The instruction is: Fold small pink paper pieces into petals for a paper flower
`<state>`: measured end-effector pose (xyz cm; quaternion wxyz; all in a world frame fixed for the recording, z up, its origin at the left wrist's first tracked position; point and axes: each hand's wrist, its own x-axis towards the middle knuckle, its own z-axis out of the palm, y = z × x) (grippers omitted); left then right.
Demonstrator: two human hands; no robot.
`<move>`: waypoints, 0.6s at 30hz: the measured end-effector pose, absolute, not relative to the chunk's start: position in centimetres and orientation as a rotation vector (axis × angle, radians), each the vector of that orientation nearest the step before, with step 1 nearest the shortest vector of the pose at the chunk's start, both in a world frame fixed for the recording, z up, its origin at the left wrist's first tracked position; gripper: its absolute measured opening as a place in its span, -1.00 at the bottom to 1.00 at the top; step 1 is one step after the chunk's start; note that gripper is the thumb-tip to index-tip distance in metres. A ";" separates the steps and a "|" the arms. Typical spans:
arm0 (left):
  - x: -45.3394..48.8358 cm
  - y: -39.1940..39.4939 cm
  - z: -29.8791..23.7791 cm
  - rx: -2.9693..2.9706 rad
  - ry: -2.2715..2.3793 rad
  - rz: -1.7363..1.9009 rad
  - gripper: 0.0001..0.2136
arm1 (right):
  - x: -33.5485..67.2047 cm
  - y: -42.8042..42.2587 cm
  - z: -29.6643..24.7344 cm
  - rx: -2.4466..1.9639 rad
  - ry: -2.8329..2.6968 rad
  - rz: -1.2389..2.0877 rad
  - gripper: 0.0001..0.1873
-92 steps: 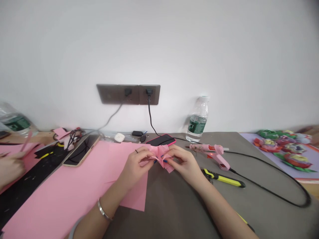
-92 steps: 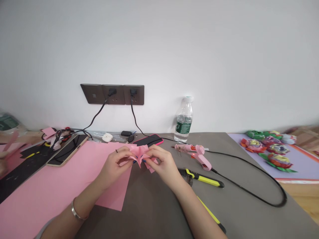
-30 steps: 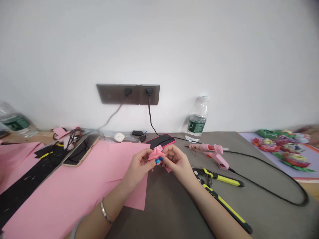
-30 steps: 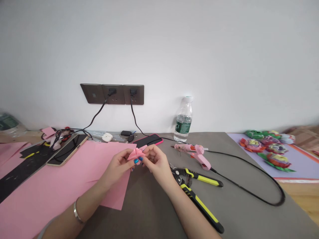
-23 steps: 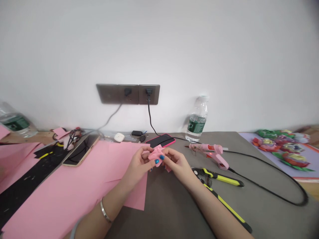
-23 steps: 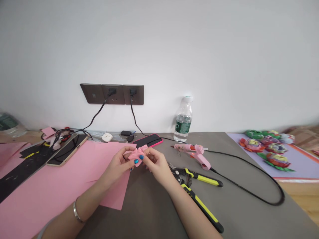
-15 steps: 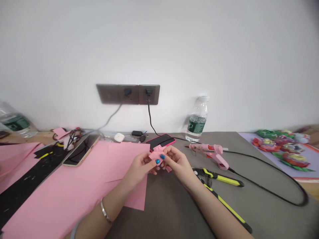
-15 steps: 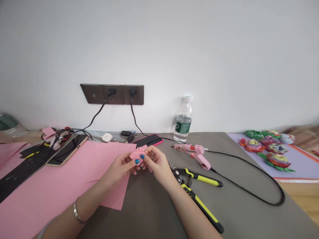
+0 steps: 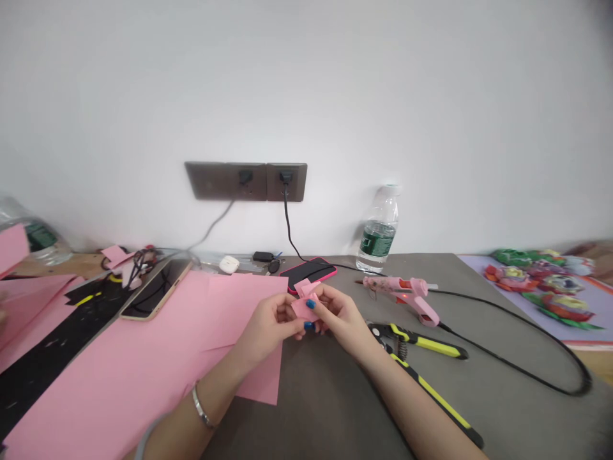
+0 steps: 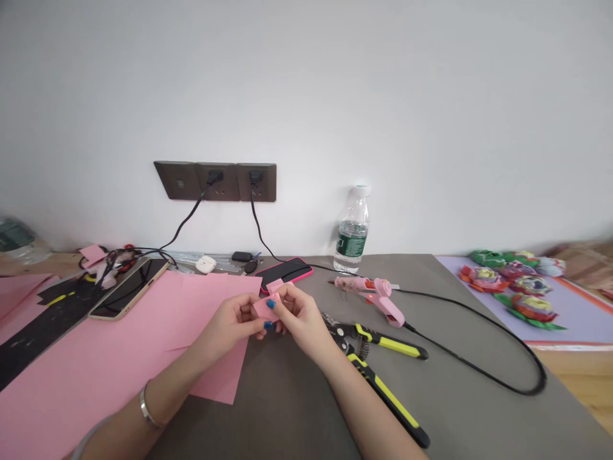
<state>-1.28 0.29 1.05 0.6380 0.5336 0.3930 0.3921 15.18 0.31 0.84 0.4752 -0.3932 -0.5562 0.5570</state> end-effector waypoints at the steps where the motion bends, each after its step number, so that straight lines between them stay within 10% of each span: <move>1: -1.3 0.3 1.1 1.217 0.893 0.876 -0.81 | 15.2 0.3 0.8 -0.966 -1.373 1.340 -0.55; 18: -2.7 1.7 1.0 1.043 0.987 1.114 -0.75 | 17.1 1.1 1.4 -1.093 -1.350 1.018 -0.70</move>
